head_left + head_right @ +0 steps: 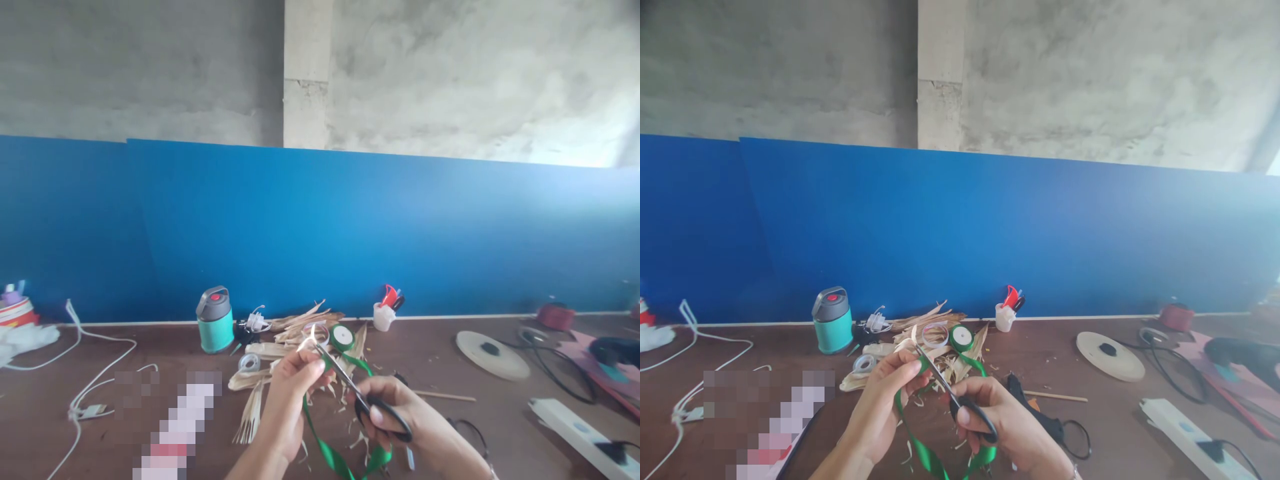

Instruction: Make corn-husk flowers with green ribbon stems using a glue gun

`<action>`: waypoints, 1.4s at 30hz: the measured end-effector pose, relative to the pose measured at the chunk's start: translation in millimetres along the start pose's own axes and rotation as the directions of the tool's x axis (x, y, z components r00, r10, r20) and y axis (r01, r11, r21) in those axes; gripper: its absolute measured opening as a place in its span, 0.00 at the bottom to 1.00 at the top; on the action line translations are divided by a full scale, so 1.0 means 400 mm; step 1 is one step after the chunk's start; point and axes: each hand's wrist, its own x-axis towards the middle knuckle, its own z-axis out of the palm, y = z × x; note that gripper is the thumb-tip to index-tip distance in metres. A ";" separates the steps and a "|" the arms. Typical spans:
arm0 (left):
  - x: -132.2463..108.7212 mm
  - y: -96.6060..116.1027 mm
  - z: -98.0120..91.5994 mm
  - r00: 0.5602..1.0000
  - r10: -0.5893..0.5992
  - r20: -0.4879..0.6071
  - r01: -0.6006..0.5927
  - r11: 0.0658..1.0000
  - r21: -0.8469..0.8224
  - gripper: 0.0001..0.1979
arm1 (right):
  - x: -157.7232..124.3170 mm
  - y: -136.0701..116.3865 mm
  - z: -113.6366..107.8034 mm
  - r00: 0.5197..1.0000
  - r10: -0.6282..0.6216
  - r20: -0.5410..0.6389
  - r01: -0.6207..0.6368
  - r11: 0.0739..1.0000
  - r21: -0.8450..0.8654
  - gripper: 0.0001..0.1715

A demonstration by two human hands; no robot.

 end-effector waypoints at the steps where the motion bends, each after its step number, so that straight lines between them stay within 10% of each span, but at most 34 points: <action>1: 0.000 0.000 0.000 1.000 -0.005 -0.002 0.005 1.000 -0.005 0.12 | -0.001 -0.002 0.002 1.000 0.012 -0.009 -0.012 1.000 0.004 0.28; 42: 0.015 -0.008 -0.016 0.995 0.071 0.070 -0.084 0.976 0.201 0.08 | 0.003 -0.003 0.032 0.993 -0.037 -0.111 0.032 0.998 -0.047 0.29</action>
